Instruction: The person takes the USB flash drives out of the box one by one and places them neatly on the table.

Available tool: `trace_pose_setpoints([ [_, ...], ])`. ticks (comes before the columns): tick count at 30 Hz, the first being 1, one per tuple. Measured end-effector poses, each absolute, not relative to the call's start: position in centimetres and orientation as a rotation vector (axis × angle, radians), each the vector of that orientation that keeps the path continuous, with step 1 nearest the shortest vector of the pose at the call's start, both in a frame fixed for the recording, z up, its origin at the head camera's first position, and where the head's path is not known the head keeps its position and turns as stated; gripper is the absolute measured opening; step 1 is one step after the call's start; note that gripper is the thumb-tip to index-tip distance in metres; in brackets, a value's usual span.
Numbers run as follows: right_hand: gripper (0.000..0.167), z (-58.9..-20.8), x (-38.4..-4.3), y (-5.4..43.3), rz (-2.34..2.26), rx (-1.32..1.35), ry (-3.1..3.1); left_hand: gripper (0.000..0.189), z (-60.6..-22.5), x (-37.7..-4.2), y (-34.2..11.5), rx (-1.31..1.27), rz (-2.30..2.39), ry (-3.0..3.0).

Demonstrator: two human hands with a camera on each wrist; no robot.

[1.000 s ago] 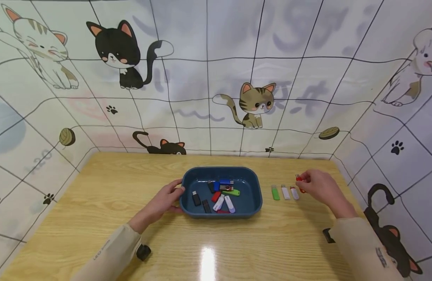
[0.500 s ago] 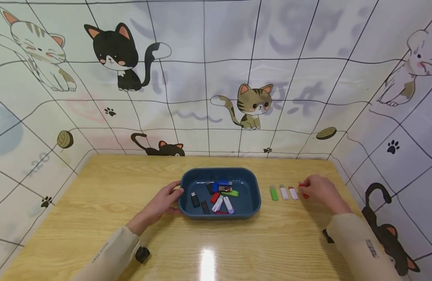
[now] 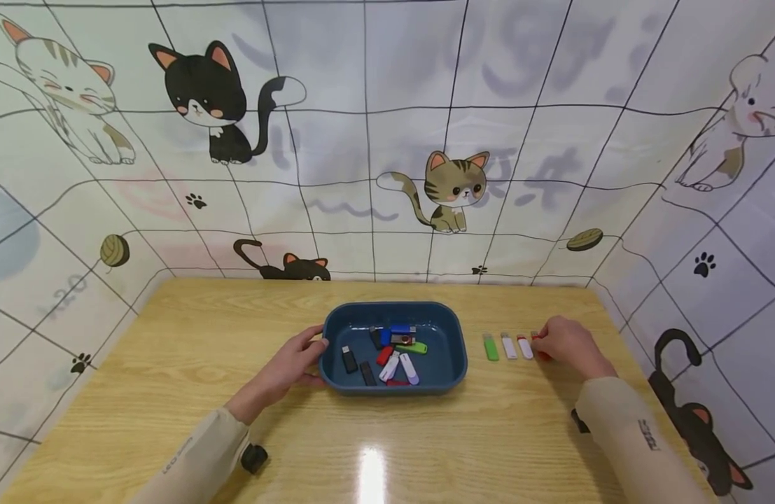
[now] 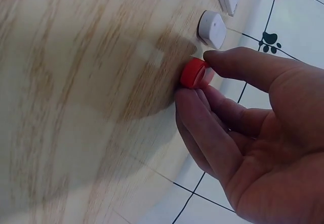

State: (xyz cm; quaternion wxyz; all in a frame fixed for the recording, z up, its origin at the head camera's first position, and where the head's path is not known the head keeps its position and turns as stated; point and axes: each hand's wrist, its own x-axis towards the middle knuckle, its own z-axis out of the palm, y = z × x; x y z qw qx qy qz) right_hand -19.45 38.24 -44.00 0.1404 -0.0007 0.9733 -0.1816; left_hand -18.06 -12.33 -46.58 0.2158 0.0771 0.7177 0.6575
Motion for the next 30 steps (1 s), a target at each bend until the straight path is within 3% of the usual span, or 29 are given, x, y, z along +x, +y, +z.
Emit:
trace_pose_setpoints([
  [10,0.036,-44.06,-19.13,38.03,-0.499,0.016,2.794,0.051,-46.51,-17.88,-12.36,0.167,1.836,1.996],
  [21,0.028,-43.97,-19.36,38.25,-0.482,0.041,2.805,0.053,-46.73,-18.14,-12.27,0.158,1.821,2.018],
  [30,0.054,-43.36,-18.90,38.67,-0.493,0.096,2.794,0.054,-46.76,-18.05,-12.25,0.170,1.824,2.009],
])
